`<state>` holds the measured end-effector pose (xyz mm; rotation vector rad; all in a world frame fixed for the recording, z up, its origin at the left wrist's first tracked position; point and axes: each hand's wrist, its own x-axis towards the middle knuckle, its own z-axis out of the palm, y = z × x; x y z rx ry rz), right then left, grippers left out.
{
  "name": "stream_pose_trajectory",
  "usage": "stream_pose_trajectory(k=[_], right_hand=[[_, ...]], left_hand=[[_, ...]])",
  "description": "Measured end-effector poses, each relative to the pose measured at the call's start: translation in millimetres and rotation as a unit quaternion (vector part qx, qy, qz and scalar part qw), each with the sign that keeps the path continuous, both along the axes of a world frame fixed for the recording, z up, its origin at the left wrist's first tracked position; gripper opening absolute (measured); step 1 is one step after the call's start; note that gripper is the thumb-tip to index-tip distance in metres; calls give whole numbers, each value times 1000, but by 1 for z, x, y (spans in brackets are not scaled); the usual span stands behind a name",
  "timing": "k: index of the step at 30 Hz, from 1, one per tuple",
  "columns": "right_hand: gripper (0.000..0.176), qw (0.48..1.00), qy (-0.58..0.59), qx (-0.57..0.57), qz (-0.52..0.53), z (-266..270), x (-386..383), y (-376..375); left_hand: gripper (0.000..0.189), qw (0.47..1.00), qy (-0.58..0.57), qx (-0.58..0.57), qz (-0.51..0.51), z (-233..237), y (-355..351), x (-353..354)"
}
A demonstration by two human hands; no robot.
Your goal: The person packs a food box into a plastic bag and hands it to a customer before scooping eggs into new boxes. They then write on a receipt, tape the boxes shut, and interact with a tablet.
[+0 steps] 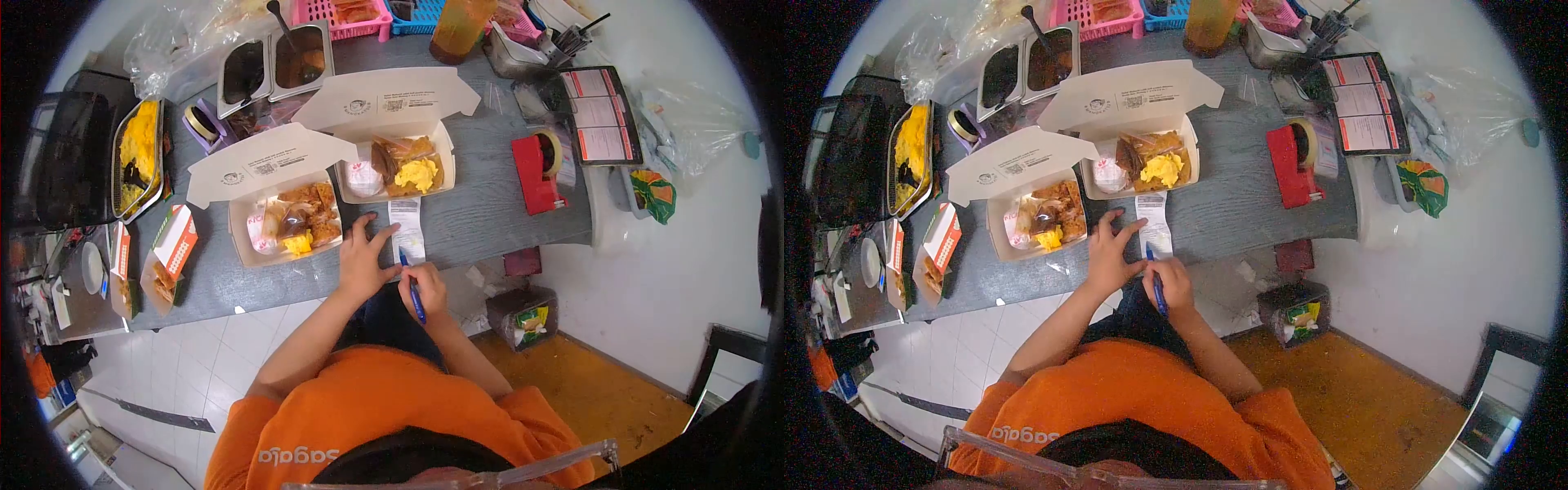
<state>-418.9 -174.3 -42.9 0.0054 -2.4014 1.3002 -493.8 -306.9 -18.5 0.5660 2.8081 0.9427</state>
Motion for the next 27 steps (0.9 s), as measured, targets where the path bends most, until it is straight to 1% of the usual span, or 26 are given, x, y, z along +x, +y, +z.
stream_pose_trajectory(k=[2,3,7,9,10,12,16,18,21,27], right_hand=[[16,1000,10,-7,-12,-2,3,1],[16,998,-21,18,-59,-3,4,2],[15,999,-4,-5,-39,4,3,2],[15,1000,15,5,12,5,3,2],[15,1000,14,6,12,4,5,3],[15,999,-20,-10,-42,3,7,5],[14,999,-6,3,-38,5,7,7],[14,997,-12,-49,-51,3,9,6],[15,998,17,-27,-45,-1,13,2],[18,1000,-3,-30,-4,-1,10,-4]], left_hand=[[72,1000,9,8,2,-1,0,0],[73,1000,17,16,5,-1,0,1],[74,999,22,24,3,2,0,0],[73,1000,14,8,1,3,0,0],[73,1000,14,8,1,2,1,0],[73,999,30,24,3,0,1,0],[72,999,32,27,3,1,1,0],[73,1000,21,17,3,2,1,0],[73,1000,15,18,4,2,1,1],[76,1000,11,3,-1,-3,-1,0]])
